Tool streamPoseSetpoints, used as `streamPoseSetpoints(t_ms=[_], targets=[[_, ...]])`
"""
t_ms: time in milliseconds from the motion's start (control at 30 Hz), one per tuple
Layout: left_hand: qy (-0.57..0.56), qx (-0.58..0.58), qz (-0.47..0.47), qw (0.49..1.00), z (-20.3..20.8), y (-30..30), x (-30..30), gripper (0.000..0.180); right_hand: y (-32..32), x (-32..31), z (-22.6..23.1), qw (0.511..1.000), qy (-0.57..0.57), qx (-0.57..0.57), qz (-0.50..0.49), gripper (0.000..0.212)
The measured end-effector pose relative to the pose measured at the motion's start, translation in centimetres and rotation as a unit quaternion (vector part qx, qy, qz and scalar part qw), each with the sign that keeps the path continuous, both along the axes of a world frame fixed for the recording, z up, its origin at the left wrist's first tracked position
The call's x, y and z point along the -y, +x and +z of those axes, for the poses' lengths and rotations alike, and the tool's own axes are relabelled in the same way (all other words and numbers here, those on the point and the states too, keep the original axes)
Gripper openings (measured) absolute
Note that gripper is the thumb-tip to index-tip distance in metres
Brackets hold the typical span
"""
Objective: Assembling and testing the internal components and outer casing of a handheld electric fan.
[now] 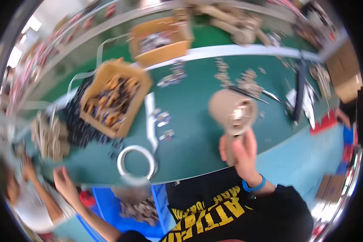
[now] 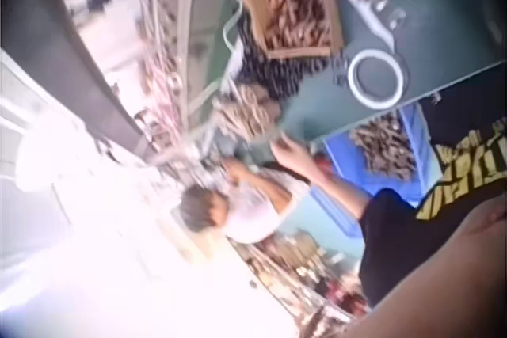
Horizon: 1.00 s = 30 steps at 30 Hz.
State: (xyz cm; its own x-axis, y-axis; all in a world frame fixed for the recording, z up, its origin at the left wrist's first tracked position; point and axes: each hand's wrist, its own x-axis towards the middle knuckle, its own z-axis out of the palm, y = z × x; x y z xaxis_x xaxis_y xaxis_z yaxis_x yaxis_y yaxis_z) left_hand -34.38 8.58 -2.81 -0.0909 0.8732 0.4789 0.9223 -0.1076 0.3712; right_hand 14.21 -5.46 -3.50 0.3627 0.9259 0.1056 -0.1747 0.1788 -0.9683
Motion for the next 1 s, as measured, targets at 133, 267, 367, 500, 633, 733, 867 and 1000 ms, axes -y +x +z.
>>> streamPoseSetpoints(t_ms=[133,267,367,500,633,733,867,1000], targets=[[-0.149,0.196,-0.244,0.938,6.7,18.5,3.5,0.007,1.3,1.0,-0.3,0.995,0.017,-0.089,0.028,0.035],[-0.18,0.112,-0.455,0.865,11.0,34.9,1.5,0.013,2.3,2.9,-0.6,0.987,0.045,-0.142,0.056,0.045],[-0.248,0.061,-0.609,0.751,10.5,45.8,-2.9,0.007,1.9,3.6,-1.9,0.977,0.159,-0.136,0.031,0.06],[-0.102,0.002,-0.741,0.664,4.8,59.7,-6.0,0.014,1.7,3.4,-2.0,0.971,0.147,-0.176,0.069,0.059],[-0.216,0.0,-0.657,0.722,3.2,69.3,-5.1,0.021,2.1,2.8,-2.1,0.96,0.187,-0.21,0.005,0.059],[-0.23,0.009,-0.659,0.716,1.9,70.7,-5.4,0.022,2.4,2.8,-1.8,0.957,0.179,-0.23,-0.005,0.057],[-0.157,-0.07,-0.677,0.715,2.3,67.5,-4.2,0.022,3.0,2.7,-2.1,0.955,0.159,-0.252,0.004,0.055],[-0.096,-0.13,-0.718,0.677,2.4,62.9,-4.5,0.014,2.7,2.5,-1.7,0.957,0.152,-0.243,0.038,0.054]])
